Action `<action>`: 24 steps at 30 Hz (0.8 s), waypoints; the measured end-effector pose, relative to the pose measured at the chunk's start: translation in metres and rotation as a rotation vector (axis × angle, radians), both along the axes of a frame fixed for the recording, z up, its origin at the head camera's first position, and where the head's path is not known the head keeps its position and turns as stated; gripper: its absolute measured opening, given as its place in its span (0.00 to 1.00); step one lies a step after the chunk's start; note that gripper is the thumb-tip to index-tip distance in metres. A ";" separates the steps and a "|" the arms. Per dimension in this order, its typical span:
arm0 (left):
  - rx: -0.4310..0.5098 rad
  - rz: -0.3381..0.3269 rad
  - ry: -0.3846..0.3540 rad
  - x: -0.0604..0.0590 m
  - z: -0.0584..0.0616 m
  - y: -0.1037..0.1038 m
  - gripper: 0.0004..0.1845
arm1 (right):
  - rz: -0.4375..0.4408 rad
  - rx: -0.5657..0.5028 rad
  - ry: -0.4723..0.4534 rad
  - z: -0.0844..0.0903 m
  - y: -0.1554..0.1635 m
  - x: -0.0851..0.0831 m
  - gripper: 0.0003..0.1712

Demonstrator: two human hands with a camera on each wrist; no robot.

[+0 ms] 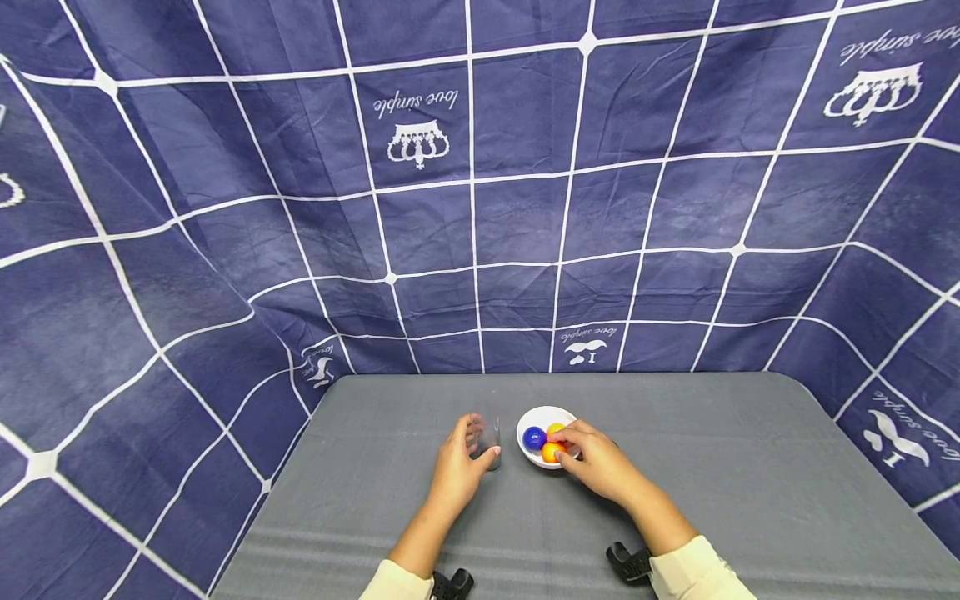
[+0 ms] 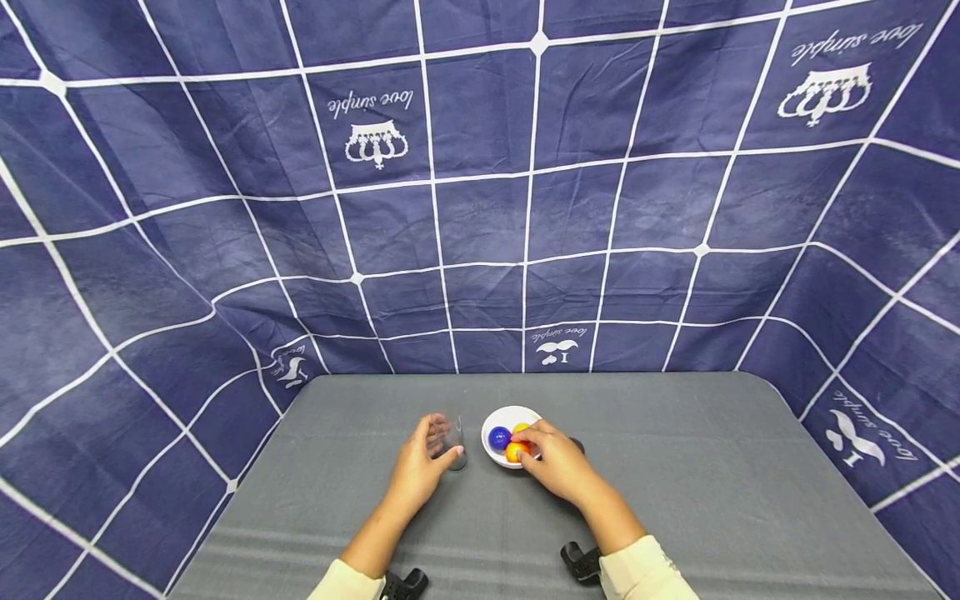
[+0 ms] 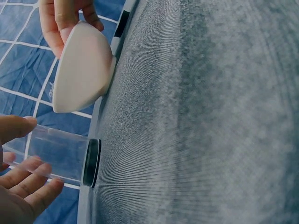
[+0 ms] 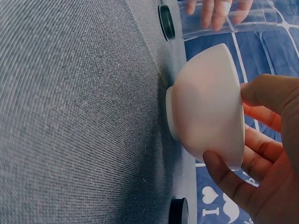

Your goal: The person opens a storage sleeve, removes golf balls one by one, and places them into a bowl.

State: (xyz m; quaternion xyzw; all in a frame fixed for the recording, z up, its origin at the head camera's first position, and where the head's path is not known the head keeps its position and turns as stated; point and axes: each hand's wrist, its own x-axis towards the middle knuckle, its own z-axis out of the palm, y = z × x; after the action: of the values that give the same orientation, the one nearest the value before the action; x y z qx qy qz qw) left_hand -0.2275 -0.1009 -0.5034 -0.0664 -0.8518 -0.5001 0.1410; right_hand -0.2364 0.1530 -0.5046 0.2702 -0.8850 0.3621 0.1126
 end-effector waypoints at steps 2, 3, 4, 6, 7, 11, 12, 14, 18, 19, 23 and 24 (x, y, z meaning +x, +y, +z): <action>-0.014 -0.002 -0.005 0.000 0.000 0.000 0.29 | 0.001 0.000 0.003 0.000 0.000 0.000 0.13; -0.021 -0.004 -0.006 0.000 -0.001 0.000 0.29 | 0.003 -0.001 0.005 0.000 0.000 0.000 0.13; -0.026 -0.010 -0.006 0.000 -0.001 0.000 0.30 | 0.003 -0.003 0.007 0.000 0.000 0.000 0.13; -0.025 -0.022 -0.009 0.000 -0.003 -0.001 0.31 | 0.008 -0.010 0.014 -0.001 0.000 0.000 0.13; -0.020 -0.029 -0.014 0.000 -0.004 -0.002 0.32 | 0.012 -0.016 0.018 -0.001 0.001 0.000 0.13; 0.007 -0.033 -0.046 0.001 -0.005 -0.006 0.36 | 0.023 -0.061 0.034 -0.002 0.002 -0.001 0.12; 0.013 -0.029 -0.056 0.002 -0.004 -0.007 0.36 | 0.022 -0.077 0.036 -0.002 0.002 -0.002 0.12; 0.021 -0.018 -0.066 0.003 -0.002 -0.008 0.37 | 0.014 -0.112 0.038 -0.002 0.003 -0.002 0.12; 0.019 0.000 -0.061 0.004 0.004 -0.012 0.39 | -0.016 -0.173 0.023 0.001 0.004 -0.001 0.12; 0.018 0.002 -0.057 0.004 0.007 -0.013 0.39 | -0.024 -0.184 0.019 0.003 0.004 -0.001 0.11; 0.005 -0.003 -0.043 0.006 0.014 -0.018 0.37 | -0.046 -0.213 0.013 0.009 0.005 0.001 0.09; 0.000 -0.001 -0.041 0.007 0.016 -0.019 0.37 | -0.052 -0.220 0.018 0.011 0.006 0.002 0.09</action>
State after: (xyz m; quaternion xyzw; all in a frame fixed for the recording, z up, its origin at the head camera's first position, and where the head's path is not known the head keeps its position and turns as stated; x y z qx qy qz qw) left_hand -0.2209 -0.1203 -0.4871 -0.0567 -0.8546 -0.5013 0.1233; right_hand -0.2347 0.1586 -0.4937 0.2363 -0.8456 0.4516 0.1587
